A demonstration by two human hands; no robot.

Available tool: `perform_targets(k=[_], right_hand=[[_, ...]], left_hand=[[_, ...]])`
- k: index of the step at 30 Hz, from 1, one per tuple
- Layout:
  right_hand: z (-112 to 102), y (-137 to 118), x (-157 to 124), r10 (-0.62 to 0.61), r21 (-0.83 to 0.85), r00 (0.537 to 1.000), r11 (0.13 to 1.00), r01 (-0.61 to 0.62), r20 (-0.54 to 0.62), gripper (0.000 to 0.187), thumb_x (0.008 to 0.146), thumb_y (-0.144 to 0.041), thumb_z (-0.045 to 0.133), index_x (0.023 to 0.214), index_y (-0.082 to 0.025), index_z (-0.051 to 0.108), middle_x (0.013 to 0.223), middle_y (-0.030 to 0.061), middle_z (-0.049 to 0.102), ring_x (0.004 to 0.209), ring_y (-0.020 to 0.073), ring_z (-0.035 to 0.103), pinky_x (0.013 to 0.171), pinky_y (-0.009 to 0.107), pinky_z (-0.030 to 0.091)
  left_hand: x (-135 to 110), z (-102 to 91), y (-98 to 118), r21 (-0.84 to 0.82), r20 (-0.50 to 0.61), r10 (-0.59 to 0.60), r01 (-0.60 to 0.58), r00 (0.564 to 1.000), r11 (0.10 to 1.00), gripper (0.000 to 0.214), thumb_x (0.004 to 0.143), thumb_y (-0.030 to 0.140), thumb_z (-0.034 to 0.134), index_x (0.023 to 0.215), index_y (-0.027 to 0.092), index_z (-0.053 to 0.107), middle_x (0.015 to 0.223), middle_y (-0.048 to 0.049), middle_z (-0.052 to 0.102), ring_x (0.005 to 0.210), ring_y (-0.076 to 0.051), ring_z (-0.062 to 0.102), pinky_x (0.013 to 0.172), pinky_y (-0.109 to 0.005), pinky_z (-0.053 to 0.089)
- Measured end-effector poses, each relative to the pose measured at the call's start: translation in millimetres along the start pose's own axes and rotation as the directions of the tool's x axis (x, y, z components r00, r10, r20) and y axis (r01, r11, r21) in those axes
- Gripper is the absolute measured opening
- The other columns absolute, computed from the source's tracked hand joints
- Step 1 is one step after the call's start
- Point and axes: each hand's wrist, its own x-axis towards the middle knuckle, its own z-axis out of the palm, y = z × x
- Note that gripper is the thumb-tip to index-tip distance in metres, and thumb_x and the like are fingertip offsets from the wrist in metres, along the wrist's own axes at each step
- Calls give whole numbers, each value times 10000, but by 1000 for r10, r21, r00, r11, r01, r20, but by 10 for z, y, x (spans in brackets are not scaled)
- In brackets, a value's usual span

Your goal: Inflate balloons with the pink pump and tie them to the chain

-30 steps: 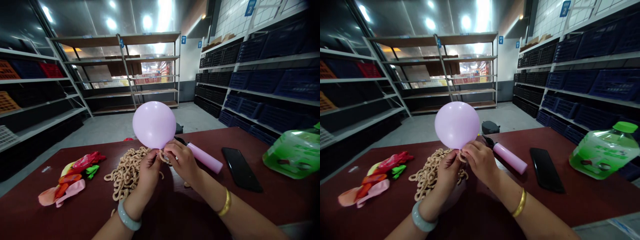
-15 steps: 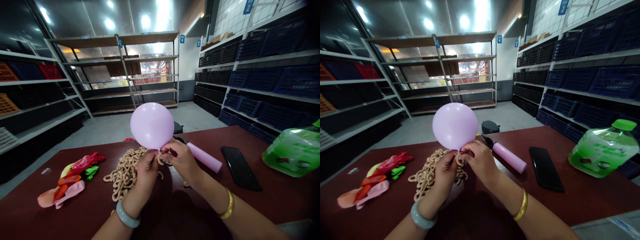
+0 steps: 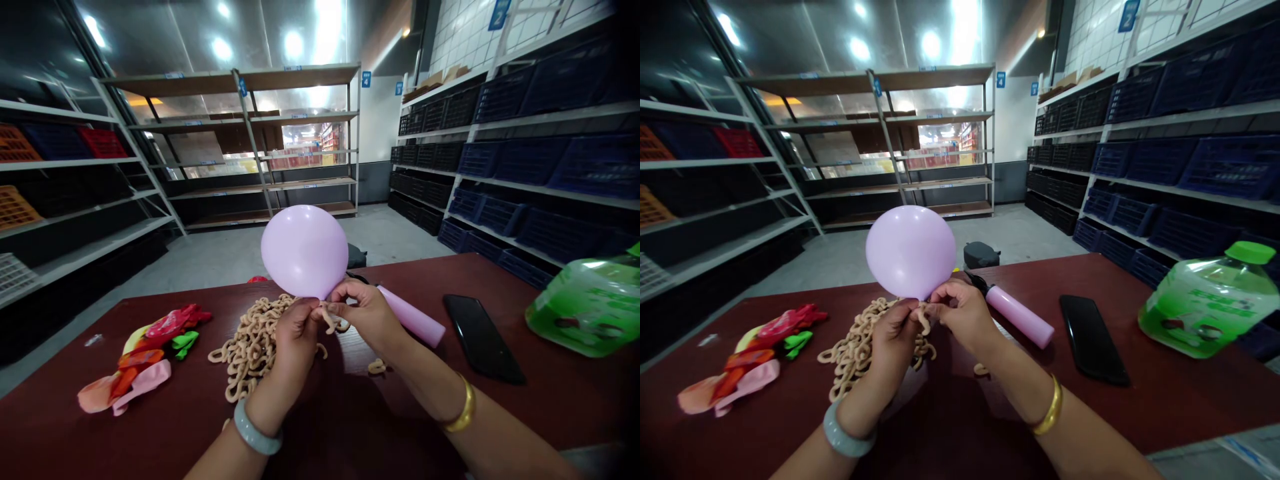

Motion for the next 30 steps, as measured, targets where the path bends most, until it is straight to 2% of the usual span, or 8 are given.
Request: perform_targets(k=[5,8,12,15,19,22,24,30], right_hand=[[134,61,-38,121,211,990,972,-104,-67,159,731,-304,726,692,-189,624,714,-13,591,613,116,530,585,248,444],[204,54,-62,217,341,972,923,-176,-86,171,729,-322,731,724,-182,634,690,-8,600,618,117,532,608,252,444],[256,-8,-102,352,572,936,762,-305,30,214,714,-344,752,743,-175,624,674,-4,566,585,109,487,530,229,399],[277,-41,-136,370,638,921,683,-356,118,220,757,-381,723,763,-182,629,725,19,561,595,114,463,465,216,334],[274,-3,-133,294,590,946,744,-314,134,225,786,-402,701,767,-194,615,740,13,578,609,113,470,462,208,306],[233,45,-98,261,505,964,825,-254,58,225,806,-408,677,804,-191,619,693,-15,564,565,92,455,466,202,326],[192,65,-72,241,433,970,874,-222,11,253,812,-439,661,818,-189,621,655,-34,532,529,84,431,454,204,344],[99,94,-2,270,246,960,928,-279,73,278,729,-413,731,847,-175,653,780,12,628,576,105,504,457,220,388]], left_hand=[[-57,80,1,-183,-22,-229,222,973,958,177,860,335,590,835,180,671,751,-29,634,682,-150,569,630,-251,454],[-75,108,18,-282,-17,-294,277,956,919,198,850,366,611,858,175,665,785,-32,639,697,-145,567,633,-247,456],[-79,125,60,-378,-29,-352,316,936,870,213,836,382,636,842,169,655,735,-14,619,634,-123,536,595,-235,442],[-73,147,71,-478,2,-410,361,912,801,211,829,376,646,846,166,646,737,-12,632,628,-118,542,592,-234,444],[-68,185,21,-562,45,-487,425,872,709,235,803,377,664,750,159,595,622,14,572,531,-101,485,509,-223,400],[-64,194,-35,-551,59,-489,437,870,711,289,788,331,657,601,159,518,509,37,468,451,-80,381,440,-215,309],[-55,184,-54,-549,57,-482,430,875,717,302,780,310,653,571,159,498,520,30,475,458,-78,376,444,-218,298],[-34,128,12,-496,110,-494,478,862,725,247,795,386,665,753,150,605,563,45,455,476,-68,352,457,-201,267]])
